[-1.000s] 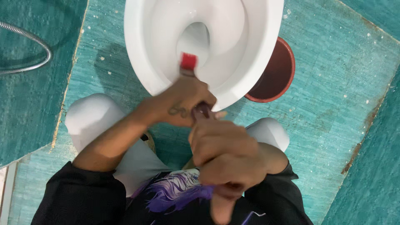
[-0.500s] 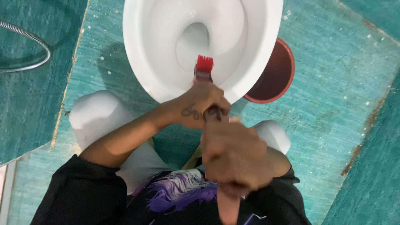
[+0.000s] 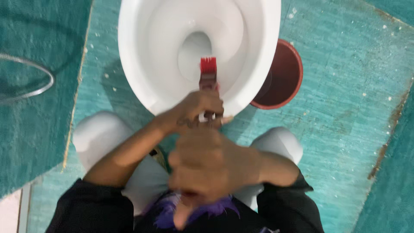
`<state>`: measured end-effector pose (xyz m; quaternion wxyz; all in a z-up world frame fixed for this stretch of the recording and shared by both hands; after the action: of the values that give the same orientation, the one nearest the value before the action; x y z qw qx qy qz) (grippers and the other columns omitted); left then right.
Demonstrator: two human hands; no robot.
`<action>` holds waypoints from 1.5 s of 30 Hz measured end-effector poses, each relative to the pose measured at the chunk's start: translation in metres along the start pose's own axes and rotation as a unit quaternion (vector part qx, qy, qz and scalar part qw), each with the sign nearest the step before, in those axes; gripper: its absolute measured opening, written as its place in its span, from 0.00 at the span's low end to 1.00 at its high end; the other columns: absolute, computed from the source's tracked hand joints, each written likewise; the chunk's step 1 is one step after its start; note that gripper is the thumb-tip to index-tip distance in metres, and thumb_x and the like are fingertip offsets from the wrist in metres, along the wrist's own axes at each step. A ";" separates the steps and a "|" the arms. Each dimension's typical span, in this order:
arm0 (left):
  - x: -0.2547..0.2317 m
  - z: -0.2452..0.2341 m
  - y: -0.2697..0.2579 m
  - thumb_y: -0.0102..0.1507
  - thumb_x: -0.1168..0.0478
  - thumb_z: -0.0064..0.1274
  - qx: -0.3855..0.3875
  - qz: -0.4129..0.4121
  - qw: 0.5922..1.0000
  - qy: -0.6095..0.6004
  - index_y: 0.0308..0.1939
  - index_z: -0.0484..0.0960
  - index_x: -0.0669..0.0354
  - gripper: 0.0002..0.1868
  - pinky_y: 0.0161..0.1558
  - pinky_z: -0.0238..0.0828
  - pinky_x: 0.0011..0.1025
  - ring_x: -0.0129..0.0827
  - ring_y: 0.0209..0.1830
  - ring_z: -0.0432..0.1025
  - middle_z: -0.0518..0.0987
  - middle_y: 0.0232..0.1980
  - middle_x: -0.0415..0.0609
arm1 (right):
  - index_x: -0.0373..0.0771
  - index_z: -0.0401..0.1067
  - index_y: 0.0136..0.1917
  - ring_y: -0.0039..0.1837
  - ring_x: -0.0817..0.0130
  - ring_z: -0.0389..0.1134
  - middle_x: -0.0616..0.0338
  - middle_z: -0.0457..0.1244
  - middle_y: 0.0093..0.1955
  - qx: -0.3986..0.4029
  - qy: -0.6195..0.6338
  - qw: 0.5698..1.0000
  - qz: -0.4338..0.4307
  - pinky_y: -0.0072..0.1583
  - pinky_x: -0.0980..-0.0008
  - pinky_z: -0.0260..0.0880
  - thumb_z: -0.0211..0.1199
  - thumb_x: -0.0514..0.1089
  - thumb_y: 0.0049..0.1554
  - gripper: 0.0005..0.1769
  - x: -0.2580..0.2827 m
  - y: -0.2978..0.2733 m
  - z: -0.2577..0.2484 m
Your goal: The person cleans the inside of a toilet bowl using a red-bristled brush.
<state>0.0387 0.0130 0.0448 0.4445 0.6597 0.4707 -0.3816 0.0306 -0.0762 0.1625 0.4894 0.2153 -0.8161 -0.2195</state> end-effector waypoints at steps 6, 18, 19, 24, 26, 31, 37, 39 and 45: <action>0.002 -0.001 -0.008 0.65 0.53 0.57 0.062 -0.107 0.992 0.014 0.18 0.75 0.56 0.21 0.26 0.63 0.32 0.32 0.24 0.65 0.68 0.17 0.42 | 0.39 0.69 0.49 0.41 0.64 0.61 0.60 0.57 0.45 -0.017 -0.001 1.000 -0.023 0.42 0.65 0.60 0.68 0.61 0.62 0.24 -0.002 -0.007 0.001; 0.018 -0.035 -0.008 0.64 0.53 0.56 0.123 -0.180 0.976 0.009 0.30 0.84 0.60 0.14 0.25 0.75 0.32 0.31 0.24 0.78 0.80 0.26 0.46 | 0.39 0.67 0.46 0.43 0.61 0.62 0.59 0.59 0.44 -0.063 0.048 0.997 0.023 0.43 0.63 0.63 0.68 0.61 0.65 0.24 -0.032 -0.005 0.002; 0.011 -0.042 -0.008 0.64 0.53 0.56 0.122 -0.183 0.975 0.007 0.30 0.84 0.60 0.14 0.25 0.75 0.32 0.31 0.24 0.78 0.80 0.26 0.46 | 0.38 0.67 0.47 0.44 0.59 0.62 0.58 0.58 0.43 -0.098 0.049 0.994 -0.016 0.44 0.61 0.64 0.68 0.60 0.66 0.24 -0.028 -0.004 -0.002; -0.019 -0.059 -0.001 0.56 0.51 0.64 0.168 -0.154 0.957 0.177 0.30 0.87 0.59 0.14 0.24 0.68 0.38 0.40 0.21 0.76 0.81 0.21 0.52 | 0.36 0.68 0.43 0.43 0.59 0.64 0.58 0.59 0.40 -0.146 0.113 0.979 -0.084 0.47 0.57 0.71 0.65 0.59 0.64 0.24 -0.012 -0.003 -0.007; -0.014 -0.060 -0.002 0.57 0.50 0.63 0.194 -0.186 0.944 0.190 0.34 0.88 0.56 0.14 0.25 0.68 0.38 0.39 0.21 0.76 0.82 0.21 0.50 | 0.37 0.67 0.39 0.39 0.62 0.62 0.60 0.57 0.37 -0.162 0.095 0.978 -0.088 0.44 0.59 0.67 0.64 0.57 0.65 0.24 -0.010 -0.001 -0.006; 0.009 -0.025 -0.003 0.45 0.60 0.58 0.224 -0.094 0.966 0.091 0.38 0.90 0.53 0.17 0.28 0.70 0.35 0.35 0.27 0.77 0.83 0.29 0.47 | 0.40 0.61 0.33 0.35 0.64 0.58 0.61 0.56 0.35 -0.067 0.040 0.996 -0.053 0.38 0.62 0.56 0.69 0.55 0.63 0.27 -0.009 -0.004 -0.007; 0.007 0.008 0.006 0.61 0.54 0.64 0.124 0.013 0.992 0.031 0.24 0.84 0.55 0.13 0.35 0.64 0.35 0.37 0.28 0.70 0.75 0.22 0.45 | 0.42 0.63 0.35 0.34 0.68 0.56 0.65 0.54 0.33 -0.006 0.033 0.999 0.020 0.37 0.68 0.53 0.70 0.59 0.66 0.28 -0.004 -0.004 0.001; -0.001 0.008 0.009 0.52 0.56 0.59 0.047 0.067 0.996 0.019 0.26 0.83 0.54 0.07 0.37 0.63 0.35 0.37 0.29 0.68 0.73 0.22 0.42 | 0.41 0.65 0.38 0.35 0.68 0.57 0.64 0.55 0.34 -0.025 0.016 1.000 0.008 0.38 0.68 0.54 0.68 0.54 0.67 0.23 0.003 -0.006 -0.006; -0.002 0.014 0.003 0.64 0.53 0.63 -0.024 -0.050 0.998 -0.043 0.29 0.82 0.53 0.12 0.33 0.73 0.25 0.23 0.30 0.75 0.77 0.26 0.37 | 0.39 0.61 0.32 0.30 0.68 0.56 0.62 0.56 0.29 -0.130 0.036 0.991 -0.022 0.35 0.65 0.52 0.60 0.44 0.64 0.20 0.012 0.004 -0.021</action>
<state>0.0403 -0.0017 0.0430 0.4604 0.6073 0.4925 -0.4204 0.0436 -0.0829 0.1816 0.5377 0.1757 -0.7574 -0.3262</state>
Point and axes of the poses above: each hand's wrist, its own y-axis towards the middle knuckle, its own z-axis out of the palm, x = y × z, the point moved 5 cm from there along y, towards the middle knuckle
